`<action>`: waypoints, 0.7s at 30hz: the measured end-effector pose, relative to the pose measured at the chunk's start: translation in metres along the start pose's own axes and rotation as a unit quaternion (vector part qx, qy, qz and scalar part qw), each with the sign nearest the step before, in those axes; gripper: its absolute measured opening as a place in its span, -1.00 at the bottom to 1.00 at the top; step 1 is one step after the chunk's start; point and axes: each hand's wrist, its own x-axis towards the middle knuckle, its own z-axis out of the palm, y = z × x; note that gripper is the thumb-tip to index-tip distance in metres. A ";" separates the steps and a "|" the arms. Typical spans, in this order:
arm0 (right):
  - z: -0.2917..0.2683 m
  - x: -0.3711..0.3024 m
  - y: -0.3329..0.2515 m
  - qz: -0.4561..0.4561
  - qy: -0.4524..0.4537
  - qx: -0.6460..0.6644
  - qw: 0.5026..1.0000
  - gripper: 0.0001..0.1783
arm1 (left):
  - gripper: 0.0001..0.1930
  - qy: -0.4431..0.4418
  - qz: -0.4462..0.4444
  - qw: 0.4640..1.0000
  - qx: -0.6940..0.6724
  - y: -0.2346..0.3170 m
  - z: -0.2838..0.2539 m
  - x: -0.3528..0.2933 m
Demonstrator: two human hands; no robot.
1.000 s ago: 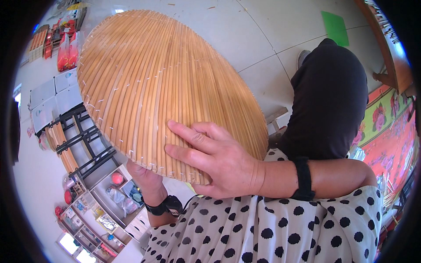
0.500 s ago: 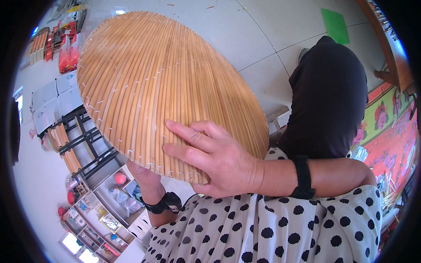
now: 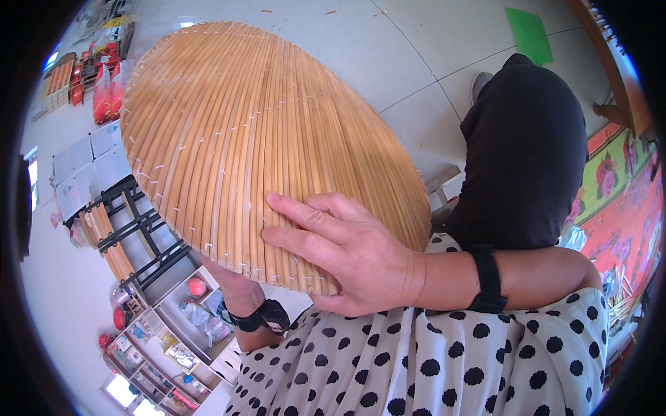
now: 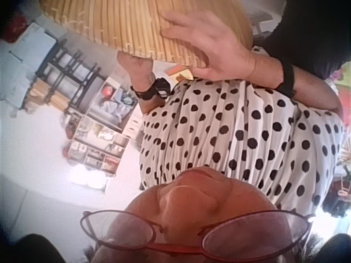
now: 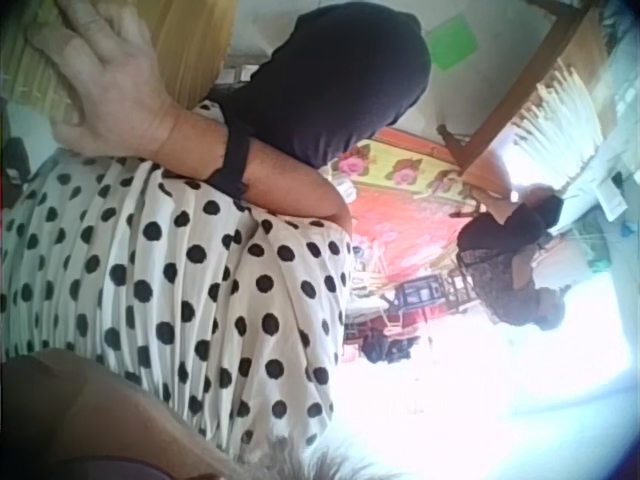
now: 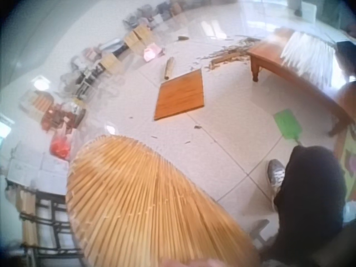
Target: The person weaves a thread through the edges of a circular bamboo base using a needle, then uses pliers to cut the excess thread.
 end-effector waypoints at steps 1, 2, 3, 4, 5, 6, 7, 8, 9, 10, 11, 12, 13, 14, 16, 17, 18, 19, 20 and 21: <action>-0.001 0.000 0.000 0.001 -0.004 -0.002 1.000 -0.10 | -0.65 0.002 0.002 1.000 0.004 0.001 0.000 0.001; -0.003 0.001 -0.002 0.001 -0.006 0.002 1.000 -0.10 | -0.67 -0.017 0.029 0.999 0.022 0.008 -0.004 0.003; -0.005 0.002 -0.004 0.001 -0.010 0.006 1.000 -0.10 | -0.69 -0.034 0.056 0.997 0.040 0.016 -0.009 0.008; -0.007 0.001 -0.003 0.001 -0.016 -0.006 1.000 -0.10 | -0.71 -0.047 0.089 0.994 0.045 0.014 -0.007 0.014; -0.007 0.002 0.000 -0.007 -0.004 -0.019 1.000 -0.11 | -0.71 -0.063 0.105 0.992 0.017 0.011 -0.002 0.020; -0.006 0.002 0.003 -0.016 0.007 -0.033 0.999 -0.12 | -0.72 -0.078 0.121 0.989 -0.011 0.006 0.002 0.027; -0.006 0.002 0.003 -0.027 0.011 -0.035 0.999 -0.13 | -0.71 -0.085 0.117 0.989 -0.033 0.010 0.004 0.030; -0.006 0.002 0.004 -0.030 0.013 -0.040 0.999 -0.13 | -0.71 -0.089 0.113 0.988 -0.059 0.011 0.007 0.031; -0.007 0.002 0.002 -0.034 0.013 -0.048 0.998 -0.14 | -0.71 -0.093 0.110 0.986 -0.086 0.012 0.010 0.032; -0.007 0.003 0.002 -0.036 0.014 -0.058 0.998 -0.14 | -0.73 -0.093 0.114 0.982 -0.118 0.015 0.014 0.036; -0.009 0.003 0.004 -0.044 0.011 -0.052 0.998 -0.12 | -0.75 -0.089 0.111 0.979 -0.143 0.021 0.017 0.040; -0.015 0.004 0.003 -0.036 -0.010 -0.061 0.997 -0.09 | -0.77 -0.081 0.105 0.977 -0.170 0.027 0.020 0.043; -0.021 0.005 0.001 -0.027 -0.025 -0.071 0.997 -0.07 | -0.79 -0.080 0.099 0.973 -0.194 0.032 0.022 0.047; -0.025 0.001 0.001 -0.010 -0.021 -0.063 0.998 -0.03 | -0.80 -0.086 0.090 0.966 -0.227 0.035 0.025 0.050; -0.034 0.000 -0.003 0.019 -0.024 -0.062 0.998 0.04 | -0.83 -0.094 0.065 0.949 -0.293 0.042 0.027 0.055; -0.039 0.001 -0.006 0.029 -0.030 -0.072 0.996 0.05 | -0.84 -0.091 0.072 0.942 -0.314 0.039 0.033 0.058; -0.041 0.004 -0.012 0.038 -0.028 -0.084 0.995 0.01 | -0.85 -0.083 0.095 0.939 -0.319 0.032 0.041 0.058; -0.041 0.009 -0.021 0.055 -0.022 -0.104 0.993 -0.04 | -0.86 -0.074 0.118 0.935 -0.326 0.027 0.049 0.059; -0.040 0.013 -0.028 0.072 -0.012 -0.133 0.988 -0.08 | -0.87 -0.091 0.128 0.938 -0.309 0.026 0.050 0.065; -0.039 0.016 -0.036 0.094 -0.005 -0.171 0.981 -0.13 | -0.88 -0.104 0.133 0.935 -0.310 0.029 0.048 0.068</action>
